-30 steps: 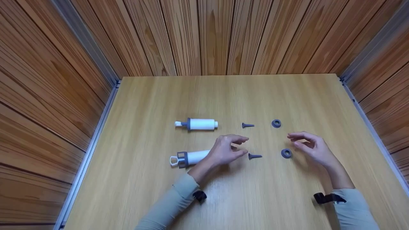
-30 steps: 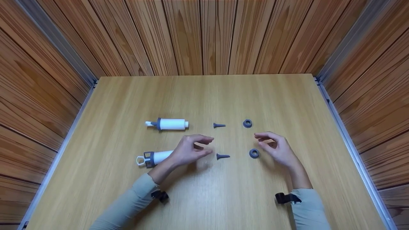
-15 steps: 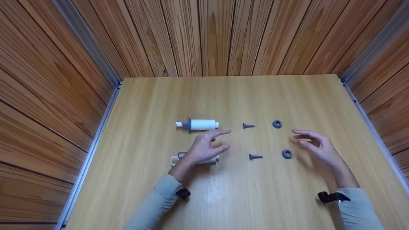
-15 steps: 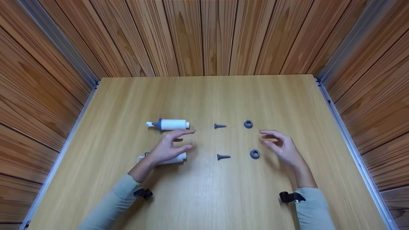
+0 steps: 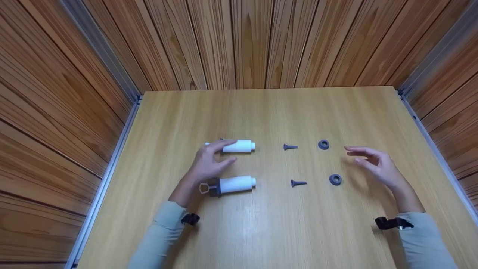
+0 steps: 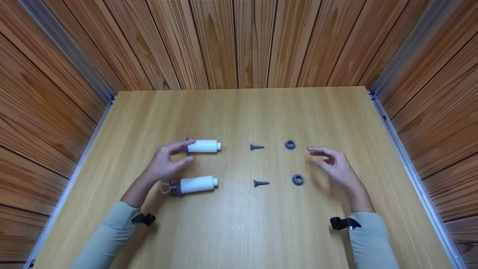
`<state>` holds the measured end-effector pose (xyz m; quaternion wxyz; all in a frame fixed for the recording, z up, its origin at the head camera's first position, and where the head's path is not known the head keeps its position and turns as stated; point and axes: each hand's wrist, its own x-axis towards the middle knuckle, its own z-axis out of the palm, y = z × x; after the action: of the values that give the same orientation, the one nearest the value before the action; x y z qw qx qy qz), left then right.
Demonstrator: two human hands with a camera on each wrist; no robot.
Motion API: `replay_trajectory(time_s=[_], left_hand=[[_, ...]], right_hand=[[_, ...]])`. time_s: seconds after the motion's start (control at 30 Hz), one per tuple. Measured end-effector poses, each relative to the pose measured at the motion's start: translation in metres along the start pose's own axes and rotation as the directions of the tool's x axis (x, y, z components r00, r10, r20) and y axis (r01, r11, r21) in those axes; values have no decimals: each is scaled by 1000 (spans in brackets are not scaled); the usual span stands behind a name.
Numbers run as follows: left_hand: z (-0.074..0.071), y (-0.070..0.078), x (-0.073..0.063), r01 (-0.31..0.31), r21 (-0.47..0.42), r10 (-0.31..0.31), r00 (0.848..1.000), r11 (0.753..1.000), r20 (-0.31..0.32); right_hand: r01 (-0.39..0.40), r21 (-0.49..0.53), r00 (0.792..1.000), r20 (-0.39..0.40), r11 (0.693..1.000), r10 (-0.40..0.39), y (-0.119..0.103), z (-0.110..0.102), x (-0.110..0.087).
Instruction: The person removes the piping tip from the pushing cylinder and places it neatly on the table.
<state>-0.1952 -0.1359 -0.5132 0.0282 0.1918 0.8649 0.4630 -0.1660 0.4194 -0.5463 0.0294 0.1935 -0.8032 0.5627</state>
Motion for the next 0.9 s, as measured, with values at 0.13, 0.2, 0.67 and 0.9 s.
replay_trajectory(time_s=[0.13,0.2,0.67,0.9], left_hand=[[-22,-4,9,25,-4,-25,998,1000,-49],[-33,-5,14,29,-9,-29,998,1000,-60],[-89,-6,31,64,69,-55,992,996,-117],[-95,-15,40,99,12,-95,982,995,-162]], right_hand=[[17,12,1000,-19,1000,-17,-5,-9,14],[21,16,999,-27,1000,-20,-8,-13,21],[10,-92,999,-30,996,-13,-31,-36,68],[0,-53,997,-72,999,-4,-29,-45,76]])
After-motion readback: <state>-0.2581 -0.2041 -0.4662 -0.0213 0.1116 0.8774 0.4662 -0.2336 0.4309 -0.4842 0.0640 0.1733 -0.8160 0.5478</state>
